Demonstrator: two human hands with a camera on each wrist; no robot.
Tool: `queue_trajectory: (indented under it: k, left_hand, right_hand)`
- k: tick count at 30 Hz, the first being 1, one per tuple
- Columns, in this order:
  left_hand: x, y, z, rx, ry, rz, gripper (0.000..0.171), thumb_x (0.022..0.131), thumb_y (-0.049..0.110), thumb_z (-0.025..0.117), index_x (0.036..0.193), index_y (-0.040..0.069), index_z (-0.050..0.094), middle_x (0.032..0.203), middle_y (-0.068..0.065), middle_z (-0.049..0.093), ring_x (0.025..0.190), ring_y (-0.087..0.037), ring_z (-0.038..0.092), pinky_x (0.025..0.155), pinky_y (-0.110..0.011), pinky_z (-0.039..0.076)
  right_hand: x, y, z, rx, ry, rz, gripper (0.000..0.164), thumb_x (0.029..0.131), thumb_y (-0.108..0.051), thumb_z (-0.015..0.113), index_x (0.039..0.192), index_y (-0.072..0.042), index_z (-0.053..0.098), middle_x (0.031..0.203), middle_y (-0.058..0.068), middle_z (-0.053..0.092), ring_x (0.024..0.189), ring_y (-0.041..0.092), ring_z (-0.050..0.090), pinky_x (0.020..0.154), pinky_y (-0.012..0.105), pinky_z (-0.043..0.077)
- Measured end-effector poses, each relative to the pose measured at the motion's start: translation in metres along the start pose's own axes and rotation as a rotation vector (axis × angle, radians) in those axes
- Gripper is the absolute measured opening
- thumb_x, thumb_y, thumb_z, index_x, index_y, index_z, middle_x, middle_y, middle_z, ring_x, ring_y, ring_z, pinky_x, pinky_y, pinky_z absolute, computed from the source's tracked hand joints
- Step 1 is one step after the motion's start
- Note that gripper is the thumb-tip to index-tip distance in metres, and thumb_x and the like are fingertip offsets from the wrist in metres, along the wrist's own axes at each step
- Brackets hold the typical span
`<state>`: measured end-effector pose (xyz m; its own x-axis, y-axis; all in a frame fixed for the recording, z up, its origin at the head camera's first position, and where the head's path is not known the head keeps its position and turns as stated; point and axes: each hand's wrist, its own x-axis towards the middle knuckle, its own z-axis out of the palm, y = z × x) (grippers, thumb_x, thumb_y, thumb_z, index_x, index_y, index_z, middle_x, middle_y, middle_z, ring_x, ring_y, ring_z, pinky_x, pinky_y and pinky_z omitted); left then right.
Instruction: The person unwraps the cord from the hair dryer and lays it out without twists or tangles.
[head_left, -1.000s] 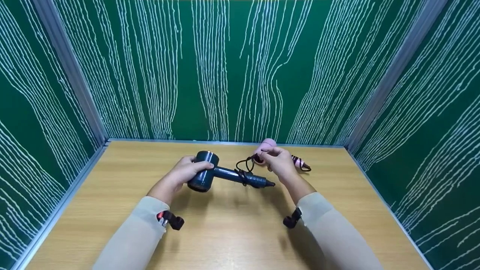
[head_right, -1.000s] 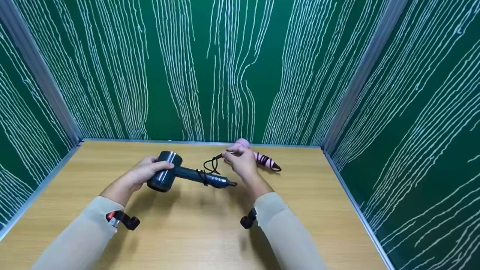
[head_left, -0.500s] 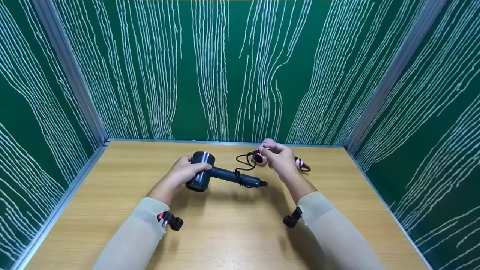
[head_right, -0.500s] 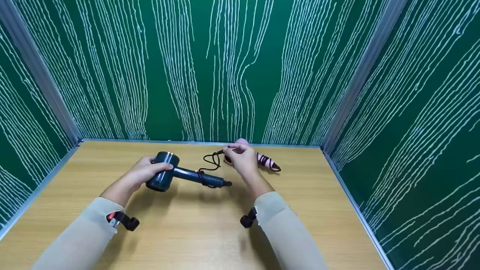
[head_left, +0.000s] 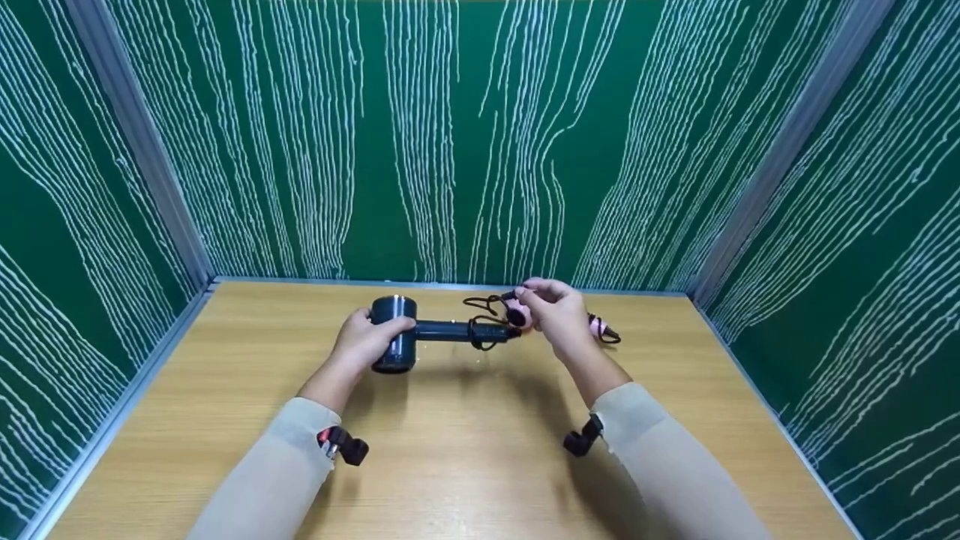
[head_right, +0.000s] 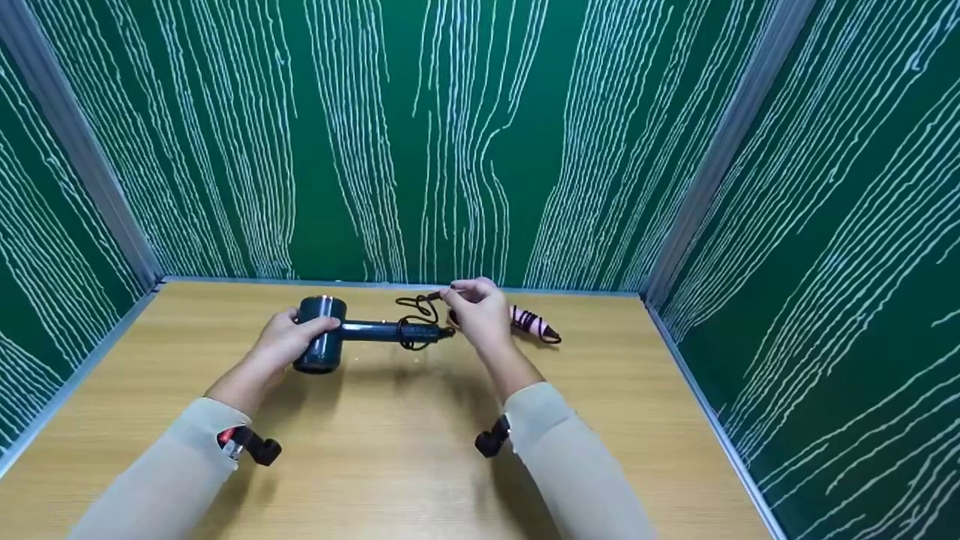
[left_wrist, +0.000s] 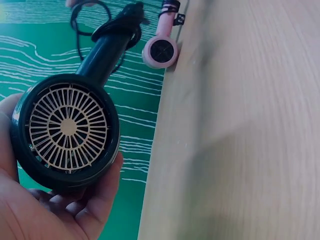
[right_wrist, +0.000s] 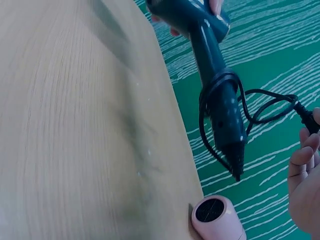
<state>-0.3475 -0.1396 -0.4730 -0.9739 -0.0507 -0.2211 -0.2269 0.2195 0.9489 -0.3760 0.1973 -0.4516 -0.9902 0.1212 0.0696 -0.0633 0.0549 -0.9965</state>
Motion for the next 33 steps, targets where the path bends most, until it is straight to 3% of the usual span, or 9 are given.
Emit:
queue_trajectory:
  k: [11,18,27,33]
  left_hand:
    - [0.003,-0.002,0.005,-0.055,0.046,-0.009,0.099,0.1,0.051,0.08,0.172,0.003,0.031,0.166,-0.023,0.052,0.147,-0.039,0.059,0.131,-0.056,0.048]
    - [0.009,-0.002,-0.002,-0.081,0.073,-0.047,0.102,0.101,0.054,0.078,0.175,0.006,0.026,0.173,-0.021,0.046,0.152,-0.038,0.054,0.135,-0.057,0.042]
    - [0.012,-0.001,-0.006,-0.121,0.083,-0.085,0.105,0.103,0.058,0.075,0.178,0.008,0.021,0.178,-0.021,0.04,0.158,-0.039,0.048,0.138,-0.059,0.037]
    - [0.012,0.0,-0.006,-0.128,0.075,-0.081,0.105,0.104,0.058,0.074,0.179,0.008,0.02,0.178,-0.02,0.04,0.158,-0.038,0.048,0.138,-0.057,0.038]
  right_hand:
    - [-0.011,-0.017,0.02,0.029,-0.054,-0.043,0.019,0.101,-0.02,0.088,0.117,-0.011,0.082,0.093,0.001,0.073,0.066,0.012,0.057,0.056,0.025,0.052]
    - [-0.017,-0.023,0.024,0.057,-0.076,-0.015,0.023,0.102,-0.017,0.087,0.122,-0.007,0.081,0.099,0.003,0.077,0.072,0.014,0.063,0.071,0.033,0.068]
    - [-0.021,-0.019,0.02,0.077,-0.129,-0.05,0.011,0.104,-0.013,0.083,0.114,-0.007,0.082,0.097,0.0,0.074,0.067,0.012,0.056,0.061,0.025,0.049]
    - [-0.025,-0.019,0.018,0.071,-0.169,-0.045,0.02,0.103,-0.012,0.083,0.12,-0.001,0.082,0.104,0.0,0.068,0.066,0.011,0.056,0.06,0.023,0.048]
